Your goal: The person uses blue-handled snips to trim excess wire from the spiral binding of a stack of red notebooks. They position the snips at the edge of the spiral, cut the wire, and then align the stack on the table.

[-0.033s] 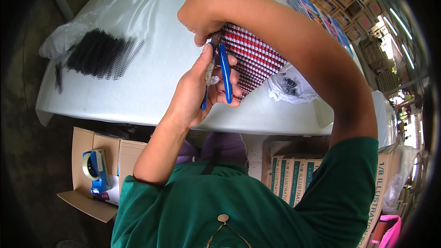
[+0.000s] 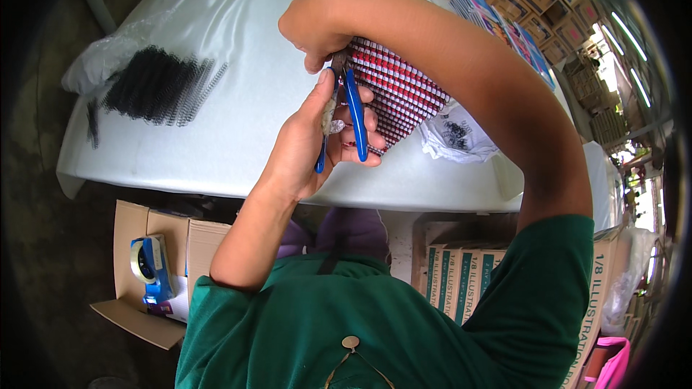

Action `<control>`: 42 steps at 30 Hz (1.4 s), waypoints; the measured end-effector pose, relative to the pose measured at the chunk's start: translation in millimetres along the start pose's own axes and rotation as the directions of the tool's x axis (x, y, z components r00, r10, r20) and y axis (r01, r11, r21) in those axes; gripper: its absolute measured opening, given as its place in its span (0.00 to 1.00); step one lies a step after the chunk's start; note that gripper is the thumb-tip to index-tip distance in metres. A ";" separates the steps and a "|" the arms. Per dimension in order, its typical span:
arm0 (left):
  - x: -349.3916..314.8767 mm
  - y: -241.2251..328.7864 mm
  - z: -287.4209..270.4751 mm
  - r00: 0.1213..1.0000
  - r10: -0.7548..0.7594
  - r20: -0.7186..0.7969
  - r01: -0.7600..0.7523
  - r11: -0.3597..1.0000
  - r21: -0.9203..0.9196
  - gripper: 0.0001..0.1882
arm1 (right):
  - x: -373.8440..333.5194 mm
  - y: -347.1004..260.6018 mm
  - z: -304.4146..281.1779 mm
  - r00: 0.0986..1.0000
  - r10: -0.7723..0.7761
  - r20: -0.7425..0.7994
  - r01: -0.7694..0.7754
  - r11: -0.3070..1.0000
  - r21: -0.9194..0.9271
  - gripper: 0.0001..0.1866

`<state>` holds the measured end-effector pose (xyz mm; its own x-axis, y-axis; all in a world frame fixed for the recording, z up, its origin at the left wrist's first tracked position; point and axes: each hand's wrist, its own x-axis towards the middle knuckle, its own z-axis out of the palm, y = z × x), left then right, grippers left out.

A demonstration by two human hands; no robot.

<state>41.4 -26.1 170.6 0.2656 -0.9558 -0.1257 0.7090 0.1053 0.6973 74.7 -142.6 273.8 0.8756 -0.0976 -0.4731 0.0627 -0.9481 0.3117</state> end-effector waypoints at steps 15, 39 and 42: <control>-0.1 -3.3 -5.5 0.983 0.043 0.178 -0.032 0.998 -0.063 0.32 | 1.2 3.4 -4.9 1.000 0.013 -0.025 -0.010 0.993 0.120 0.13; 10.5 3.8 -6.4 0.928 0.101 0.357 -0.042 0.985 -0.169 0.29 | -1.0 5.6 -1.6 0.973 0.104 -0.205 -0.068 0.982 0.174 0.16; 5.8 4.1 4.8 0.985 0.095 0.142 -0.093 0.995 -0.016 0.27 | -7.0 6.1 -1.1 0.970 0.097 -0.224 -0.055 0.981 0.187 0.17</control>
<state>42.7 -32.5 176.1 0.2364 -0.9707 0.0422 0.6915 0.1986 0.6945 69.4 -147.4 279.9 0.9624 -0.1192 -0.2439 -0.0764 -0.9811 0.1779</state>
